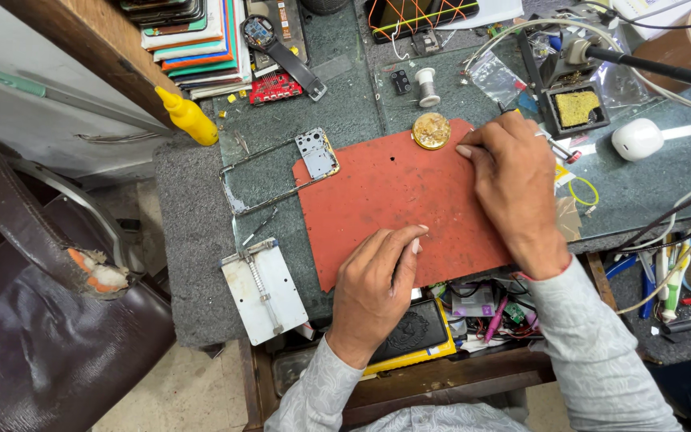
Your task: The person uses a prying tool to separate a light-blue smartphone back cover from its chassis, then places the cover aside. They pick up a second smartphone with its back already open, use a screwdriver to remove screws from the internal frame, and continue unscrewing components while the phone remains open on the workbench.
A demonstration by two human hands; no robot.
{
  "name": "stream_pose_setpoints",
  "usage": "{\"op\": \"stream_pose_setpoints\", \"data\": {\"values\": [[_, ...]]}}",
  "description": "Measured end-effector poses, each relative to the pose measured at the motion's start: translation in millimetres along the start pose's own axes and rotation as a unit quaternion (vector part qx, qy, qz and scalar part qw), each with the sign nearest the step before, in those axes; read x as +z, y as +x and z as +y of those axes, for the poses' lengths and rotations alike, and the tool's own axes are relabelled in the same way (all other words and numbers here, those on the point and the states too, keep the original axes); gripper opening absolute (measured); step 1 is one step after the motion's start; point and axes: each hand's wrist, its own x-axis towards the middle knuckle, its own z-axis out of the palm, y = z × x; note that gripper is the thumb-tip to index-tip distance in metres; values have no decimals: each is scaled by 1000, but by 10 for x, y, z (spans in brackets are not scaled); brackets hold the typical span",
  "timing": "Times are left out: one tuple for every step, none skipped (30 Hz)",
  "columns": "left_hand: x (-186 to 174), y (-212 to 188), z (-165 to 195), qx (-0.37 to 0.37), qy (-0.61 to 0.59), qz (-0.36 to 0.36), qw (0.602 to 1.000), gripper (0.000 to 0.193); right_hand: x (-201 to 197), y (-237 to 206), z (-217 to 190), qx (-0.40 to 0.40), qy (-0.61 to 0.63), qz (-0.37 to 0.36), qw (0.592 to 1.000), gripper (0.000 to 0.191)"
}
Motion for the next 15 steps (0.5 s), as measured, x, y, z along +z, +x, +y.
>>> {"op": "stream_pose_setpoints", "data": {"values": [[-1,-2,0,3,0,2,1000,19,36,-12,-14,-7,-24,16,1000,11],[-2,-5,1,4,1,3,1000,19,63,-27,-20,-17,-35,18,999,11],[-2,-12,5,5,1,3,1000,19,83,-48,-21,-26,-46,20,998,11],[0,-16,10,5,1,2,1000,18,90,-70,-13,-34,-57,21,998,11],[2,-19,14,4,4,5,1000,18,92,-81,6,-33,-55,15,998,11],[6,-23,19,3,7,7,1000,17,78,-93,32,-31,-53,9,998,11],[15,-20,22,4,8,8,1000,16,51,-107,67,-29,-53,4,998,11],[23,-8,19,4,5,7,1000,16,10,-127,104,-30,-57,8,998,11],[24,-6,17,1,3,7,1000,16,-47,-172,135,-32,-59,10,998,12],[23,-7,17,-4,0,6,1000,17,-107,-229,160,-33,-61,10,998,13],[32,-3,17,-5,2,6,1000,16,-182,-294,190,-18,-71,8,997,12],[39,4,14,-6,5,6,1000,16,-261,-362,219,-4,-79,6,997,10],[43,6,12,-8,9,5,1000,15,-319,-432,235,10,-87,4,996,9],[49,8,11,-6,13,5,1000,15,-366,-505,243,23,-84,2,996,8],[59,15,7,-3,17,6,1000,15,-415,-566,257,35,-81,1,996,8]]}}
